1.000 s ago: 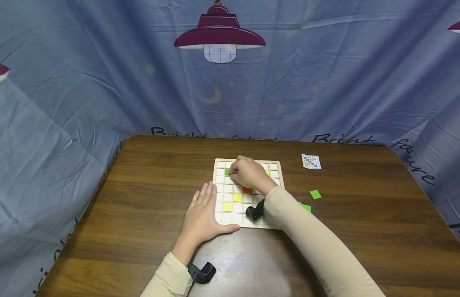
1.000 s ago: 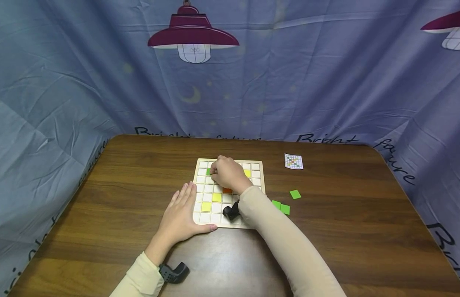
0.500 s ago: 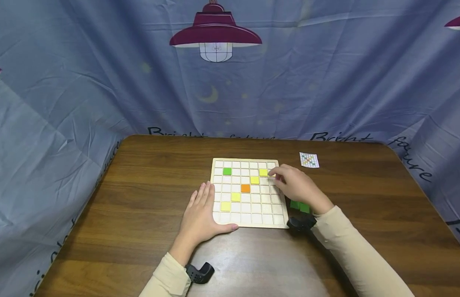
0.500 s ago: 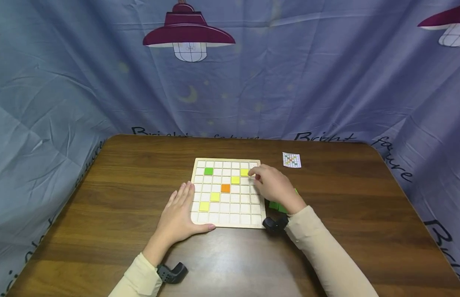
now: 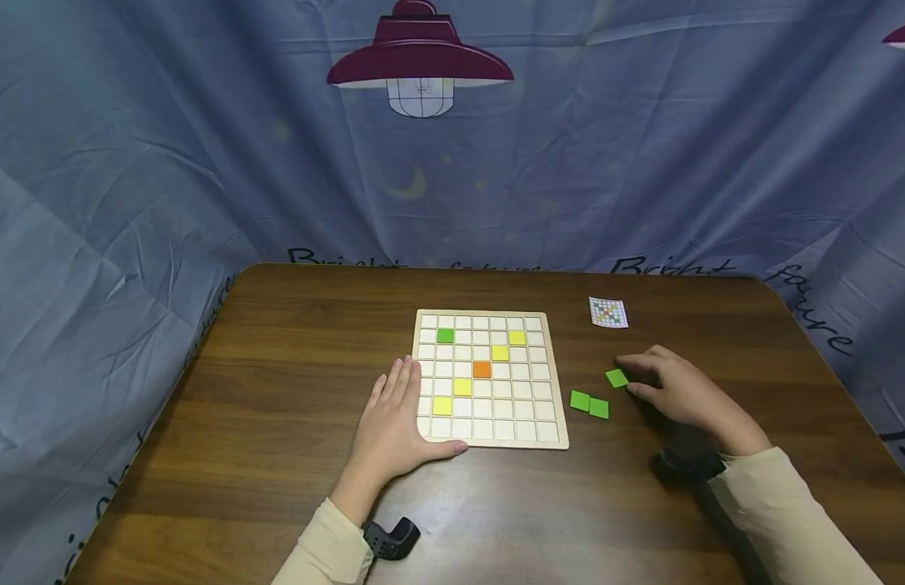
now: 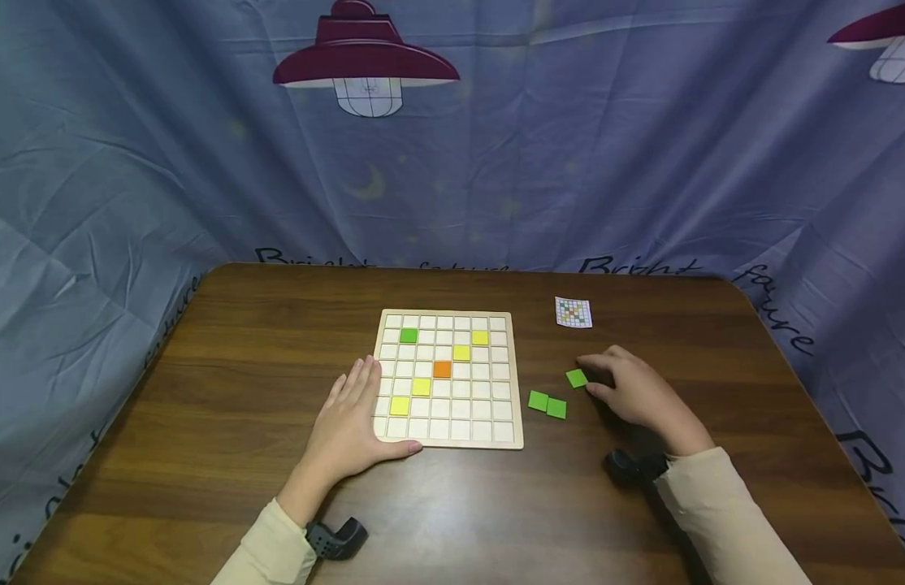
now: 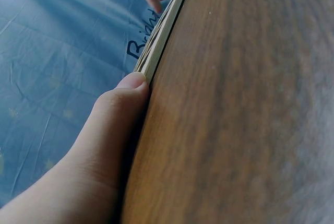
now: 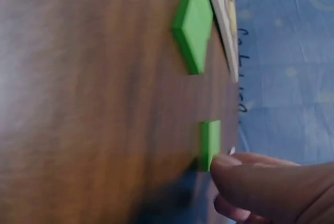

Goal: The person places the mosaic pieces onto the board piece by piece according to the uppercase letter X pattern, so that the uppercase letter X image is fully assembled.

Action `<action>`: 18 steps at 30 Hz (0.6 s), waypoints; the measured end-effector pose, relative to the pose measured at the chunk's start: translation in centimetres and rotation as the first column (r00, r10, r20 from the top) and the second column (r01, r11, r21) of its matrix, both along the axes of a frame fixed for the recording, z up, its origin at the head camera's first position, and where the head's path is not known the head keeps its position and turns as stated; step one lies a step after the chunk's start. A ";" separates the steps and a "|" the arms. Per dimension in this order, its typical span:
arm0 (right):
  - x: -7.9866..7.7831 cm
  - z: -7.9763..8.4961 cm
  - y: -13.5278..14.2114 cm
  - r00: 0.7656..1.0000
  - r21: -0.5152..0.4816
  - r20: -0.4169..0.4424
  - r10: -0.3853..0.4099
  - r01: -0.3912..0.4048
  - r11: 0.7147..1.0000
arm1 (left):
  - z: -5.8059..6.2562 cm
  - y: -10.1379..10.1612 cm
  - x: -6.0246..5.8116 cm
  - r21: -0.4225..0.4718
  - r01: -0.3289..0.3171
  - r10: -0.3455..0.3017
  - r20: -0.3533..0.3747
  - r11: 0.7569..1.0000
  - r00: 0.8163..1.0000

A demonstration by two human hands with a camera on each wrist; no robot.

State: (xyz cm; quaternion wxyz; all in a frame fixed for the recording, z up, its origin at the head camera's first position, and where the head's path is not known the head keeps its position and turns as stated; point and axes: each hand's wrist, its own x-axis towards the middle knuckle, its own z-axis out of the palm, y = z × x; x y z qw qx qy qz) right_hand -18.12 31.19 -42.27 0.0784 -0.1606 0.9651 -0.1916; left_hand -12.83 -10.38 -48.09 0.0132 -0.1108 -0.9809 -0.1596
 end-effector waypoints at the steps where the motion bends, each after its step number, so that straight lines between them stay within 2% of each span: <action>1: 0.1 -0.1 0.1 1.000 -0.003 0.001 0.001 -0.001 1.000 | 0.0 0.0 0.0 0.002 0.000 0.000 -0.001 1.000 1.000; 9: 0.1 -1.3 -0.1 0.999 -0.061 -0.044 -0.028 0.025 0.998 | 0.1 0.0 0.0 0.004 0.000 0.000 -0.005 1.000 1.000; 15: -0.5 -1.7 -0.7 0.995 -0.170 -0.002 -0.104 0.102 0.980 | 0.1 0.0 0.0 0.009 -0.001 0.001 -0.003 1.000 1.000; 18: -1.0 -1.7 -1.1 0.993 -0.210 0.001 -0.116 0.113 0.971 | 0.2 0.0 0.0 0.009 -0.001 0.001 -0.001 1.000 1.000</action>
